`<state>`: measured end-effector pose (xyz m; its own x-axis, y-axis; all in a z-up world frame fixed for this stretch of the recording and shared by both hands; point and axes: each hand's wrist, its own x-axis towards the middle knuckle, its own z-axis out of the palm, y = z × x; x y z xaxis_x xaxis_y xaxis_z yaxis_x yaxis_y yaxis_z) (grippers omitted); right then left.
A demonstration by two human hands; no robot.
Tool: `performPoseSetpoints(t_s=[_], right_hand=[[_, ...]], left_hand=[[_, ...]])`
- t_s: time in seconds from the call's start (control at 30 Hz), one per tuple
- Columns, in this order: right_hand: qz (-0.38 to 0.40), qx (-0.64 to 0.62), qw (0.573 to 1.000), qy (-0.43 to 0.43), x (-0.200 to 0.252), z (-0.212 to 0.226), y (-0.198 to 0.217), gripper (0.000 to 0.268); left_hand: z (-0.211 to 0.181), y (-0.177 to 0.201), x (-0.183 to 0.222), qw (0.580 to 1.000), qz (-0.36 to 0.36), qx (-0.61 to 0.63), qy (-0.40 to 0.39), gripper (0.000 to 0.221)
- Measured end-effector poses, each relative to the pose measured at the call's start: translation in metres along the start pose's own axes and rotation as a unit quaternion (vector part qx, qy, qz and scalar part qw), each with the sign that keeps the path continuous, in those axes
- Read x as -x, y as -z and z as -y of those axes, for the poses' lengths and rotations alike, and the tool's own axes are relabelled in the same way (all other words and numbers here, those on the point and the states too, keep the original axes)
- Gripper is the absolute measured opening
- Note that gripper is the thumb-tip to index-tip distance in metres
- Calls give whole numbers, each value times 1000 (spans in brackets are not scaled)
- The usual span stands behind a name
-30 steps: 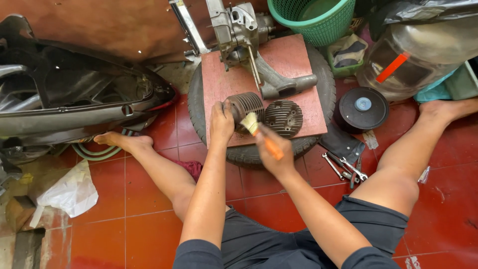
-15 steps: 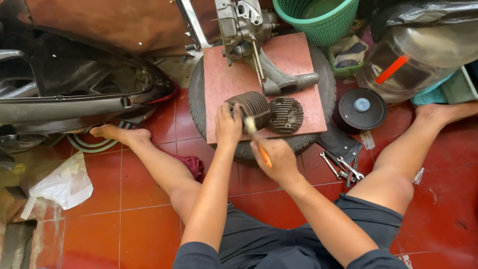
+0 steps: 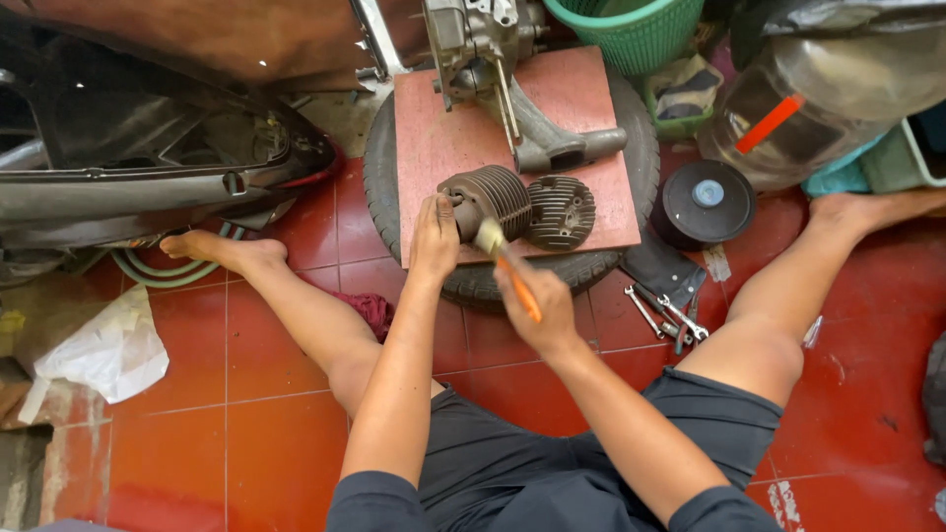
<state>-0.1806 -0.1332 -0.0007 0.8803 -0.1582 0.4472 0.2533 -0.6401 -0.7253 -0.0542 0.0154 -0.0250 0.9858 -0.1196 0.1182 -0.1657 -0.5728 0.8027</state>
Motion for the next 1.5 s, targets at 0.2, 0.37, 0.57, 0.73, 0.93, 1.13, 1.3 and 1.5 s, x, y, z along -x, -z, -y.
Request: performPoseSetpoints(t_s=[0.2, 0.37, 0.57, 0.73, 0.93, 1.13, 1.3, 1.5], right_hand=[[-50, 26, 996, 65, -30, -4, 2, 36], [216, 109, 967, -85, 24, -16, -13, 26], [-8, -16, 997, -73, -12, 7, 13, 27], [-117, -71, 988, -66, -31, -1, 35, 31], [-27, -122, 981, -146, 33, -7, 21, 35], [18, -122, 979, -161, 57, -22, 15, 32], [-23, -135, 974, -178, 45, -37, 28, 32], [-47, -150, 966, -205, 38, -52, 31, 32]], left_hand=[[5, 3, -8, 999, 6, 44, -11, 61], [-2, 2, -11, 999, 12, 28, 13, 65], [11, -3, -13, 998, 57, -16, 37, 70], [16, 3, -4, 995, 52, -81, -34, 65], [31, -31, 12, 957, -122, -249, -85, 68], [5, -26, 13, 959, -136, -246, -44, 53], [-47, -7, 1, 964, -38, -245, 92, 60], [-36, -6, -24, 926, 61, -350, 132, 66]])
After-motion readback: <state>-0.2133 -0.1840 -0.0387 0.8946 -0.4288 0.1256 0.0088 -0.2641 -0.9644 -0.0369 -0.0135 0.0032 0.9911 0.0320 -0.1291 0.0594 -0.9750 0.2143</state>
